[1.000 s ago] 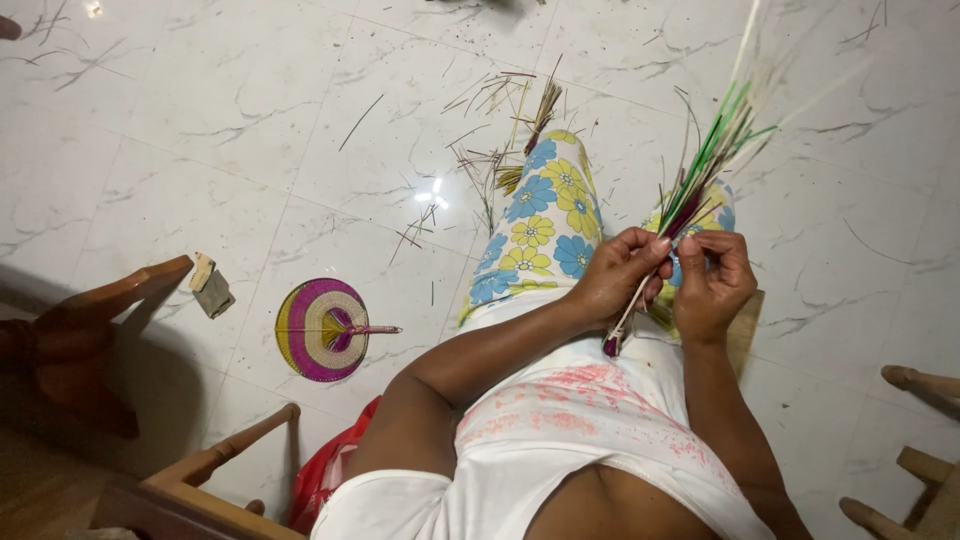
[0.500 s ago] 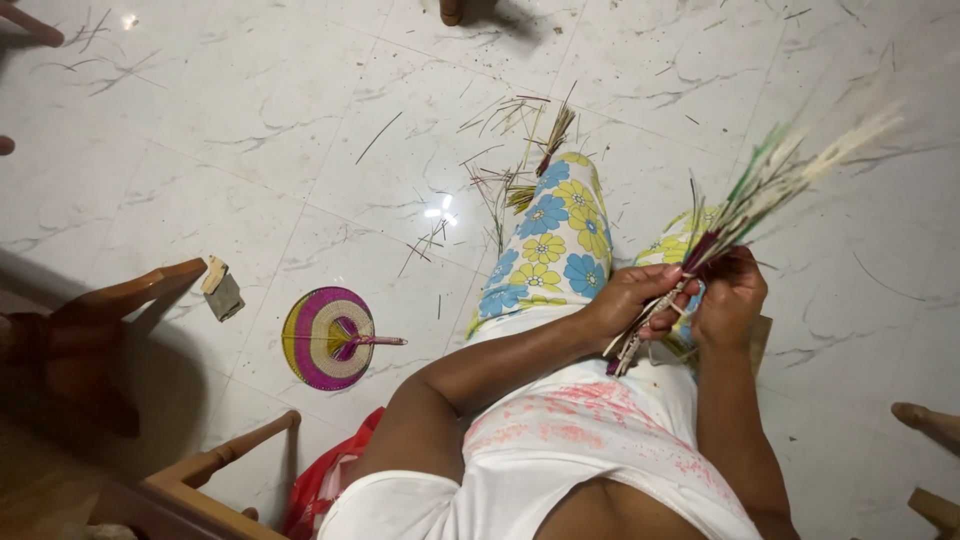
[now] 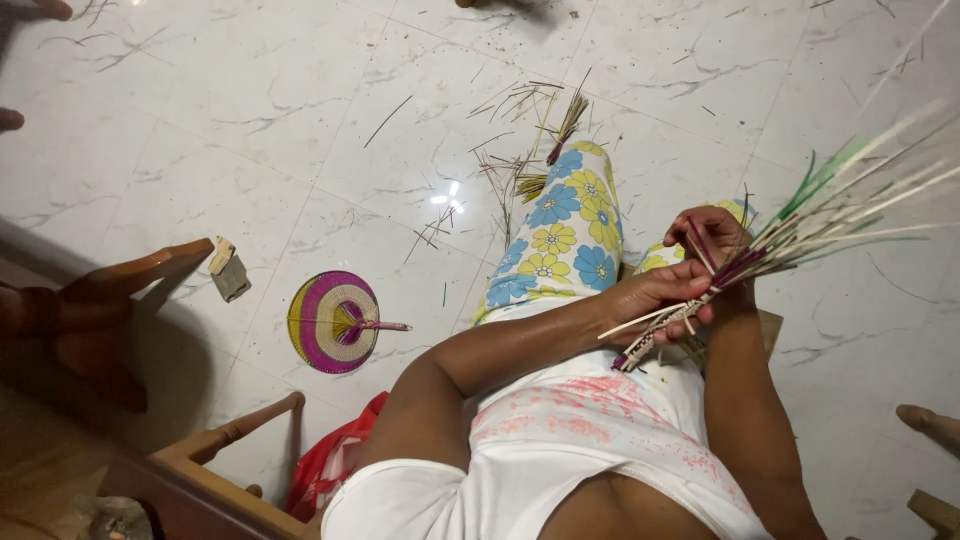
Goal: The person sits on the floor and weaves thin, colored straw-like strips by hand. They repeatedly wrap a thin strip around a bundle, pull it tight, and adjust the bundle to continue the pattern.
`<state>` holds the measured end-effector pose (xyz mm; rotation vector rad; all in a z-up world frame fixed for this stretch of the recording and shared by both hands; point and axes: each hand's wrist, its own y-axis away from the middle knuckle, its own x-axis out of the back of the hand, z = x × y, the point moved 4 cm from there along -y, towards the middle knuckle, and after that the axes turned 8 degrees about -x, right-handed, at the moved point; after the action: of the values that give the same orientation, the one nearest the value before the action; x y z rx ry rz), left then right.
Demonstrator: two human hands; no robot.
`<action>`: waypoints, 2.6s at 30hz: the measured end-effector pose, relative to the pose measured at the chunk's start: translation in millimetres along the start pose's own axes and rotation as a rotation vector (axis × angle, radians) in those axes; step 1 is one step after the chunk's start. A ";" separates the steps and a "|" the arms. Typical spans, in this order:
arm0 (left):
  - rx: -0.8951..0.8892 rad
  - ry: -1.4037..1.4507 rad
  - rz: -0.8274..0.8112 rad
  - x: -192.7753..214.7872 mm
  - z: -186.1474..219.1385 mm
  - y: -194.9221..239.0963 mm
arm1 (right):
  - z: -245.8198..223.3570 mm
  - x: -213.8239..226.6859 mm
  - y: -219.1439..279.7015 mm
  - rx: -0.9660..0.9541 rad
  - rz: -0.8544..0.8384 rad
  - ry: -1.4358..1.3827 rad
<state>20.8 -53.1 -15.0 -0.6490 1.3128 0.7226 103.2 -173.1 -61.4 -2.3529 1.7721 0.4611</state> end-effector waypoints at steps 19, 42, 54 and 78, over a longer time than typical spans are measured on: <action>-0.118 -0.217 0.160 -15.7 18.9 -9.7 | -49.2 -30.1 77.8 0.008 0.477 0.209; -0.066 -0.336 0.219 -12.8 20.9 -7.1 | -132.5 75.8 61.3 -0.154 0.790 -0.043; -0.301 -0.191 0.409 6.2 43.4 -7.8 | -102.6 -5.0 78.9 0.378 0.746 0.183; -0.489 -0.161 0.331 25.1 26.2 -7.3 | -85.2 -89.8 74.6 0.340 0.402 0.757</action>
<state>45.2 -34.7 -35.9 -0.7493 1.1091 1.3642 21.9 -139.2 53.2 -2.0478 2.3873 -0.7482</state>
